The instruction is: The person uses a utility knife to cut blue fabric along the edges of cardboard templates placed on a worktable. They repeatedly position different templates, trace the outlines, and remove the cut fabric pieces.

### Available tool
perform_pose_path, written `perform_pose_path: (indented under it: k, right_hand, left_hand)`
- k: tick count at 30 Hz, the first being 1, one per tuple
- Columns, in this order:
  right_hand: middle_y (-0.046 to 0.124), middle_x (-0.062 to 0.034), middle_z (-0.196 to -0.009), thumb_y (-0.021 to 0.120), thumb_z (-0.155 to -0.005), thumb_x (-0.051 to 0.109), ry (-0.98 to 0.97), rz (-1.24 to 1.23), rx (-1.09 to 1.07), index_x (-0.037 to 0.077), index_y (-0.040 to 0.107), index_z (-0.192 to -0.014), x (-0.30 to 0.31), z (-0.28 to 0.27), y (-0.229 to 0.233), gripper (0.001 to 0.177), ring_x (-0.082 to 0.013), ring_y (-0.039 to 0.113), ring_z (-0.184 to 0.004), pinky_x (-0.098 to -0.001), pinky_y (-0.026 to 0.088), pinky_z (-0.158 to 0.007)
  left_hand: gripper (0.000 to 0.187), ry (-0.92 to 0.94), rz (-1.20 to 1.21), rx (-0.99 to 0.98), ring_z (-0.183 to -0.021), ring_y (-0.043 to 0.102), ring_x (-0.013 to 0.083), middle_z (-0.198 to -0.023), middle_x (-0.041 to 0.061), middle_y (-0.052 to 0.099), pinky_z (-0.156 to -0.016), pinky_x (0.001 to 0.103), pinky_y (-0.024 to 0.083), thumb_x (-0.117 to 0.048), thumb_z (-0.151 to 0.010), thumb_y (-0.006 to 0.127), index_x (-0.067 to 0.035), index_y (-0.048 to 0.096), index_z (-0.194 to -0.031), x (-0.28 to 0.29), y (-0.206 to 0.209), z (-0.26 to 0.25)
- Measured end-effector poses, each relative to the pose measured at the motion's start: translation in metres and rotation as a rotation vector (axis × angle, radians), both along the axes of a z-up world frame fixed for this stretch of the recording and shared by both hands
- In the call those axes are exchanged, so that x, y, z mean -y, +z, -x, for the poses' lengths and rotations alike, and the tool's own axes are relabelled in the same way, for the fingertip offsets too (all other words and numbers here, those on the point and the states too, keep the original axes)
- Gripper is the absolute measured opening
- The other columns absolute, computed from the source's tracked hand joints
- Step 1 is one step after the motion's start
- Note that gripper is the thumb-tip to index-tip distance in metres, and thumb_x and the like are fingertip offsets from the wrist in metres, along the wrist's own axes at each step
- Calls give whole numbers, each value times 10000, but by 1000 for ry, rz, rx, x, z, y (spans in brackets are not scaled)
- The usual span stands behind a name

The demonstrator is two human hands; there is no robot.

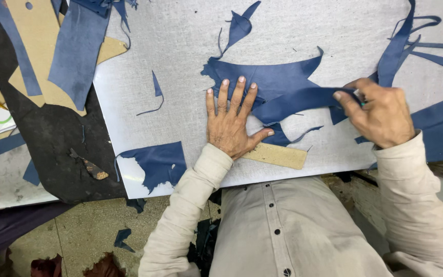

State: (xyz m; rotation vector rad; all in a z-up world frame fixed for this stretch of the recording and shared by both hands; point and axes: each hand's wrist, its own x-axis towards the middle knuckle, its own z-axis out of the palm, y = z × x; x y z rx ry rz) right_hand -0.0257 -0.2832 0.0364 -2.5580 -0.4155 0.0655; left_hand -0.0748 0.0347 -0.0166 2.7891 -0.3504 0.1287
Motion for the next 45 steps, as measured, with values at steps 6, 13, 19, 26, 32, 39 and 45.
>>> perform_pose_path:
  k: [6,13,19,26,32,39,45]
  right_hand:
    - [703,-164,-714,759,-1025,255,-83,77,-17,-29,743,-1101,-21,3,10,295,-248,663,-531,-339,511,-483]
    - [727,-174,-944,797,-992,362,-5,271,326,-33,731,-1183,-22,7,6,443,-222,673,-610,-334,524,-495]
    - [713,-212,-1053,806,-982,370,247,-33,367,-45,708,-1215,-85,-53,-11,486,-284,713,-782,-396,589,-696]
    - [751,-199,-832,821,-888,396,321,181,-87,7,746,-994,-141,-87,-16,411,-339,723,-717,-440,585,-694]
    - [733,-175,-930,765,-990,202,444,-153,233,-12,703,-1039,-151,-65,14,228,-311,718,-716,-385,581,-644]
    - [718,-130,-856,715,-1126,44,210,-240,459,-11,628,-1045,-103,-97,27,131,-209,723,-720,-302,543,-639]
    - [712,-148,-893,788,-1072,136,245,-126,540,-42,671,-1101,-117,-104,18,215,-198,702,-705,-296,546,-574]
  left_hand:
    - [758,183,204,92,-1252,440,367,-1346,173,521,-1080,580,320,-607,-836,787,-59,593,-1323,20,21,42]
    - [480,401,421,100,-770,596,269,-819,110,659,-769,448,464,-471,-772,840,-29,665,-839,53,18,31]
    - [186,534,843,-375,-476,555,134,-653,51,648,-448,306,447,-176,-931,703,-7,639,-889,32,29,38]
    - [348,521,952,-426,-498,555,95,-630,62,678,-449,266,426,-185,-840,804,19,645,-1072,6,39,37]
    - [219,463,946,-362,-543,558,111,-653,77,682,-510,288,452,-215,-901,769,1,731,-892,2,36,32]
    - [197,359,920,-252,-608,596,91,-713,56,704,-556,281,486,-191,-936,737,-1,706,-889,-28,35,45]
    - [163,410,1065,-225,-622,563,84,-758,58,705,-557,247,452,-138,-995,682,4,709,-1070,-68,33,3]
